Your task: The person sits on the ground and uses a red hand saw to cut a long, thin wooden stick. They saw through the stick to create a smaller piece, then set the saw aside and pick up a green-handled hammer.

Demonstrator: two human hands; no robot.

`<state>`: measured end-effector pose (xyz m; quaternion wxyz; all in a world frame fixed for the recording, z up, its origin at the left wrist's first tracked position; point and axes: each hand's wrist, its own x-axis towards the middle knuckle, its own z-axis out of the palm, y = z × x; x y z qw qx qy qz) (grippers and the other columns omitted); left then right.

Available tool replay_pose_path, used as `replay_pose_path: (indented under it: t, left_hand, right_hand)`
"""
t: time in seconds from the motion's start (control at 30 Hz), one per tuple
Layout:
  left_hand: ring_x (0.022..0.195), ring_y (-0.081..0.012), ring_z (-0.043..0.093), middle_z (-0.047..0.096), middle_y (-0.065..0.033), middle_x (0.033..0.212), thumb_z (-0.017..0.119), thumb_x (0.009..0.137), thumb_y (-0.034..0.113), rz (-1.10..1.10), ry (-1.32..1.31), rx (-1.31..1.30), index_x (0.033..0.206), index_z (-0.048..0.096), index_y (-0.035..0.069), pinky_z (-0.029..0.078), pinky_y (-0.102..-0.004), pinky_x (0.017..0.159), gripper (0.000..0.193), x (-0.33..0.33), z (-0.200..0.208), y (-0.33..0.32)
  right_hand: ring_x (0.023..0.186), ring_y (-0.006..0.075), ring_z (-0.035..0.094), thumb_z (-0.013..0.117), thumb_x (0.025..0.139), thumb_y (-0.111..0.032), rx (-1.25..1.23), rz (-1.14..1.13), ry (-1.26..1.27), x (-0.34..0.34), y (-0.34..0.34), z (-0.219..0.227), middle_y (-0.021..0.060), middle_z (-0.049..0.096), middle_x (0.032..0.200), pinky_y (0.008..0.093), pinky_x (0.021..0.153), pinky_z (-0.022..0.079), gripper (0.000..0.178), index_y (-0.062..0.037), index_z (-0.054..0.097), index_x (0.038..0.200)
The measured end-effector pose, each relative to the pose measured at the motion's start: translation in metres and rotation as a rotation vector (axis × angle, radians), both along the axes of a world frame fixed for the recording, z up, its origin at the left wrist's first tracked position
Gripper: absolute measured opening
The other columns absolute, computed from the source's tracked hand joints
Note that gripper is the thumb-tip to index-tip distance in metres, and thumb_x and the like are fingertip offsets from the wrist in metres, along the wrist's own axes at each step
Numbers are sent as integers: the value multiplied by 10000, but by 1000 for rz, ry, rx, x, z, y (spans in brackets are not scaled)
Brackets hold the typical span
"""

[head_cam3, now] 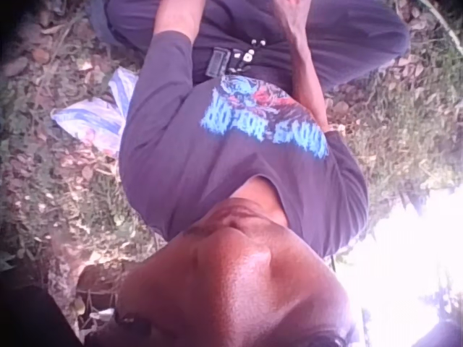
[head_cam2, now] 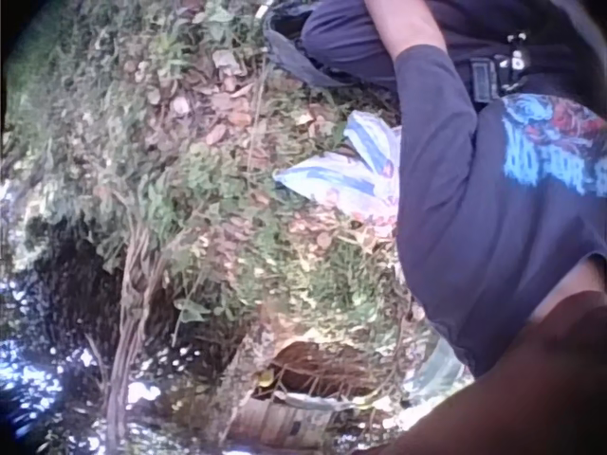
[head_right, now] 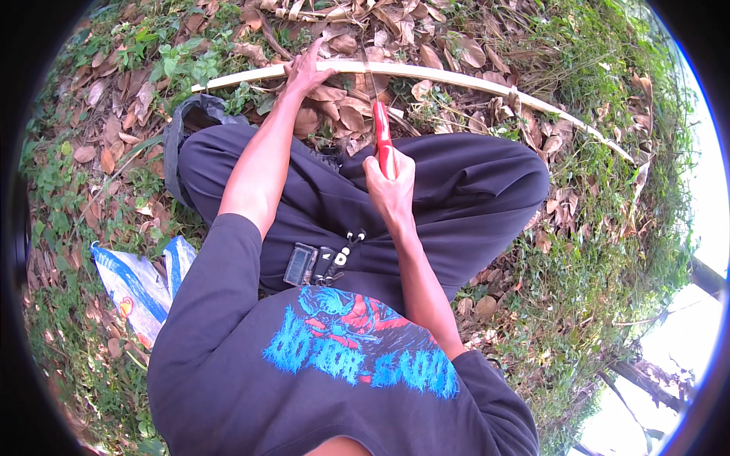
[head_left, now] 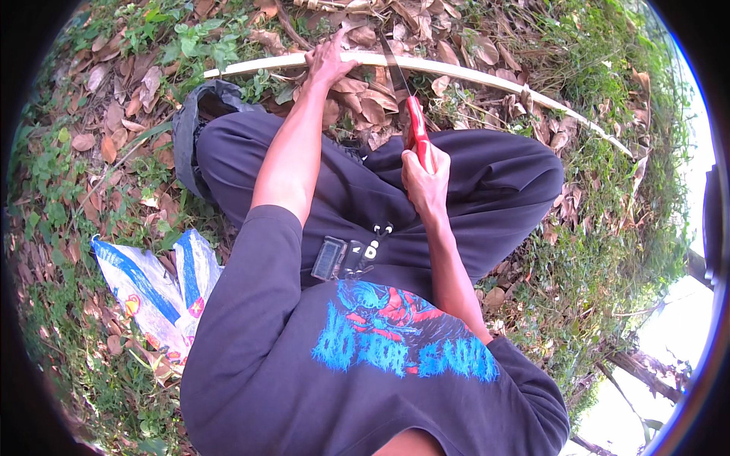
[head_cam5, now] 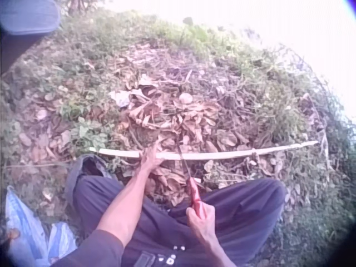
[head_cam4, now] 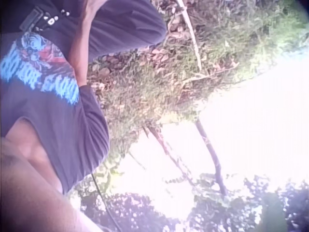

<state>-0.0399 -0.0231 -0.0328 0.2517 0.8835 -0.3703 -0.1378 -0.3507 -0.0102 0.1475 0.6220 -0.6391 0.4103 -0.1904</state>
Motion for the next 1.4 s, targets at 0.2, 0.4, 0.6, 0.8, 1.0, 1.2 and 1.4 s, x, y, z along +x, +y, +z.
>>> replay_pose_path:
  t: [0.2, 0.4, 0.6, 0.8, 1.0, 1.2, 1.4]
  left_hand:
    - [1256, -329, 510, 595, -133, 1336, 756, 768, 508, -27, -2, -2, 1571, 211, 238, 272, -493, 1084, 1008, -4, 16, -9]
    - [1221, -330, 518, 613, -165, 1264, 772, 766, 473, -28, -7, -35, 1560, 248, 192, 289, -493, 1054, 993, -5, 14, -4]
    - [1190, -312, 533, 627, -147, 1206, 771, 765, 455, -23, -54, -81, 1549, 266, 187, 295, -483, 1042, 970, -2, 4, 2]
    - [1180, -322, 547, 639, -149, 1210, 772, 761, 480, -6, -49, -10, 1545, 270, 218, 298, -473, 1037, 967, 2, 14, -4]
    - [1240, -331, 511, 607, -145, 1262, 780, 760, 474, -29, 6, 4, 1553, 240, 230, 278, -516, 1074, 990, -2, 19, -2]
    - [1293, -345, 474, 566, -154, 1335, 782, 750, 504, -18, 33, 13, 1546, 253, 215, 261, -547, 1099, 998, -1, 14, -3]
    - [1280, -341, 478, 571, -155, 1322, 775, 743, 544, -22, 2, -21, 1545, 267, 213, 249, -517, 1104, 1005, -3, 18, -8]
  right_hand:
    - [390, 68, 408, 567, 863, -71, -100, -16, 30, 26, -30, -23, -20, 472, 535, 242, 374, 336, 177, -61, 493, 703]
    - [526, 64, 359, 599, 827, -92, -26, -42, 66, 25, -10, -9, -26, 389, 552, 308, 479, 320, 243, -32, 448, 646]
    - [433, 40, 415, 578, 887, -66, 0, -15, -20, -9, 11, 0, -32, 467, 540, 223, 408, 327, 194, -57, 502, 709]
    - [421, 53, 409, 586, 871, -65, -27, -1, -15, 6, 3, 5, -36, 479, 546, 228, 408, 332, 172, -45, 503, 722]
    - [415, 50, 423, 581, 868, -58, -12, -24, 26, -7, 3, -1, -36, 476, 540, 232, 397, 334, 91, -20, 558, 789]
    - [407, 57, 415, 576, 864, -71, -23, -19, 10, -1, -3, 8, -30, 479, 537, 234, 391, 330, 121, -34, 545, 754]
    - [453, 62, 434, 571, 852, -88, -37, -16, 87, 36, -29, -3, -30, 465, 530, 266, 437, 344, 159, -34, 523, 710]
